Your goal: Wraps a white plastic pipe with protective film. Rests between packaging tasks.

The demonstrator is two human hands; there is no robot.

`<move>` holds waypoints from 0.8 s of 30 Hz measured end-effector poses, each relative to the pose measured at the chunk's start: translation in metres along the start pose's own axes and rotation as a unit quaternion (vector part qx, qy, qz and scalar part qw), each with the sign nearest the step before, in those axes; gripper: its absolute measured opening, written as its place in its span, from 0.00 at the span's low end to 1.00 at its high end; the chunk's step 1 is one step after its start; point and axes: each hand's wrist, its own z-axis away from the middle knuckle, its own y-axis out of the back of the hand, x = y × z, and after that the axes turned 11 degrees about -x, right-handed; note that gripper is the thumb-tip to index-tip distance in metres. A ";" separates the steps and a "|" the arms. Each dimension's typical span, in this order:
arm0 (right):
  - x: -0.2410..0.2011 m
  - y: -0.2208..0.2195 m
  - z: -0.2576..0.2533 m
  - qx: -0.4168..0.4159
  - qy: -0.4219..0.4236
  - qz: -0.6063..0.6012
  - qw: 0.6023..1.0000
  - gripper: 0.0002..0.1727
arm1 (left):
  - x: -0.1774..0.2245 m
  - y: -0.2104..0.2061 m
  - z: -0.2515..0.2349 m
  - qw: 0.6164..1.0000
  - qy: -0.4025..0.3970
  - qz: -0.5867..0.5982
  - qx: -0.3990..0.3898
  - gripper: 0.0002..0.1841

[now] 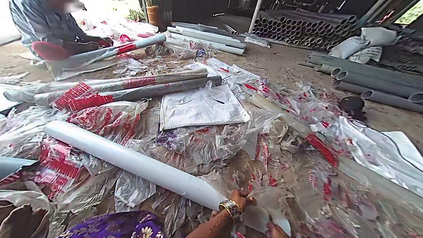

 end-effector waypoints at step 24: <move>-0.032 0.032 -0.070 -0.041 0.104 0.356 0.928 0.34 | 0.033 0.029 0.035 0.941 -0.236 -0.226 0.091 0.21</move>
